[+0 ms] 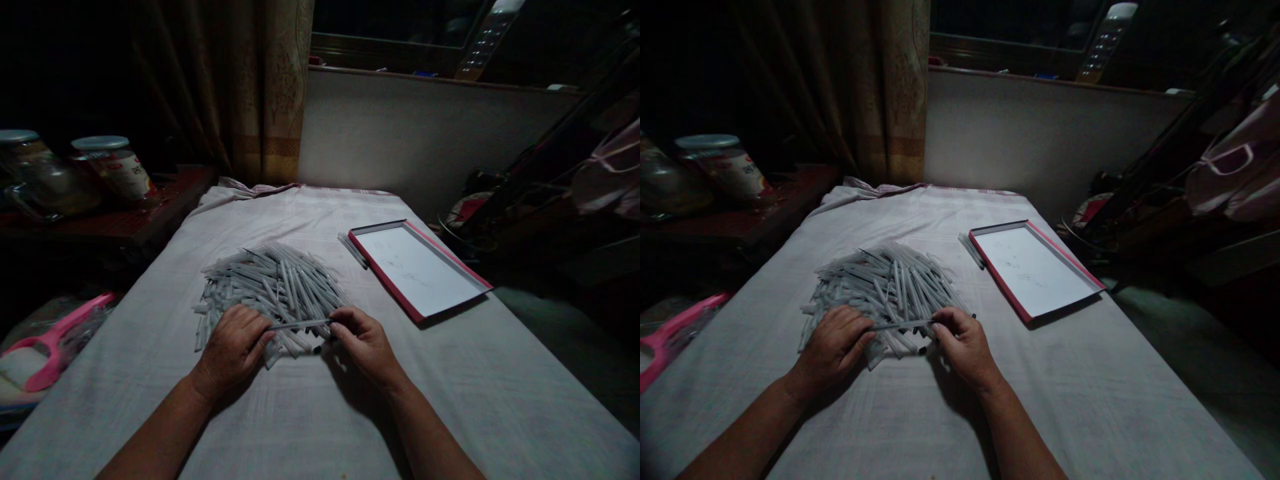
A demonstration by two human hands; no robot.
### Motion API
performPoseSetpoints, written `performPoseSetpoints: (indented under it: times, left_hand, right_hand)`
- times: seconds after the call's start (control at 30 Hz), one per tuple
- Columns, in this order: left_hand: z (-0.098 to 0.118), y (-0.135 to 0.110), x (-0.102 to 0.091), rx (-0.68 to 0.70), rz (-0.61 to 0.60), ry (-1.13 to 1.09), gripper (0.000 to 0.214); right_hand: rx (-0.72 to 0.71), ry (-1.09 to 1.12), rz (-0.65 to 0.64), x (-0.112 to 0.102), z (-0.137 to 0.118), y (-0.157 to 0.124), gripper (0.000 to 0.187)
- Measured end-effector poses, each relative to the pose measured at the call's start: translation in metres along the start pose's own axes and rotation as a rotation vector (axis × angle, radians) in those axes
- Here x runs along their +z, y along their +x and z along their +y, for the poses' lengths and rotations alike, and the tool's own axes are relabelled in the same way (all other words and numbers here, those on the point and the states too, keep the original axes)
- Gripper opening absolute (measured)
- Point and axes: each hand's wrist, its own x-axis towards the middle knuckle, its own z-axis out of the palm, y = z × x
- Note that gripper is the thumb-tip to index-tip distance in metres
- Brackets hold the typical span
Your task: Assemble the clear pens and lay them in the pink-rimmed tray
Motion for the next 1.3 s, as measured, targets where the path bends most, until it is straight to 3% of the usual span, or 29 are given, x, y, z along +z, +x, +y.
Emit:
performPoseSetpoints:
  times: [0.33, 0.5, 0.77, 0.97, 1.1, 1.3]
  left_hand:
    - [-0.0003, -0.0014, 0.0019, 0.006, -0.021, -0.015, 0.021]
    - [0.0004, -0.0006, 0.0026, -0.006, -0.029, -0.024, 0.019]
    - [0.0024, 0.0020, 0.0033, -0.017, -0.035, -0.044, 0.016]
    - [0.0031, 0.0026, 0.0029, -0.016, -0.051, -0.046, 0.014]
    - [0.0027, 0.0019, 0.0032, -0.015, -0.049, -0.058, 0.012]
    - [0.0029, 0.0020, 0.0034, -0.012, -0.060, -0.044, 0.014]
  right_hand:
    - [-0.035, -0.017, 0.019, -0.0015, -0.0005, 0.0008, 0.012]
    - [0.102, 0.070, 0.020, -0.0045, -0.0046, 0.0013, 0.022]
    - [0.139, 0.061, 0.015, -0.0070, -0.0040, 0.0015, 0.021]
    - [0.008, -0.005, 0.012, -0.0041, -0.0016, 0.0009, 0.007]
    - [0.108, 0.047, 0.000, -0.0034, -0.0007, 0.0003, 0.019]
    - [0.123, 0.006, -0.004, -0.0057, -0.0024, -0.0002, 0.014]
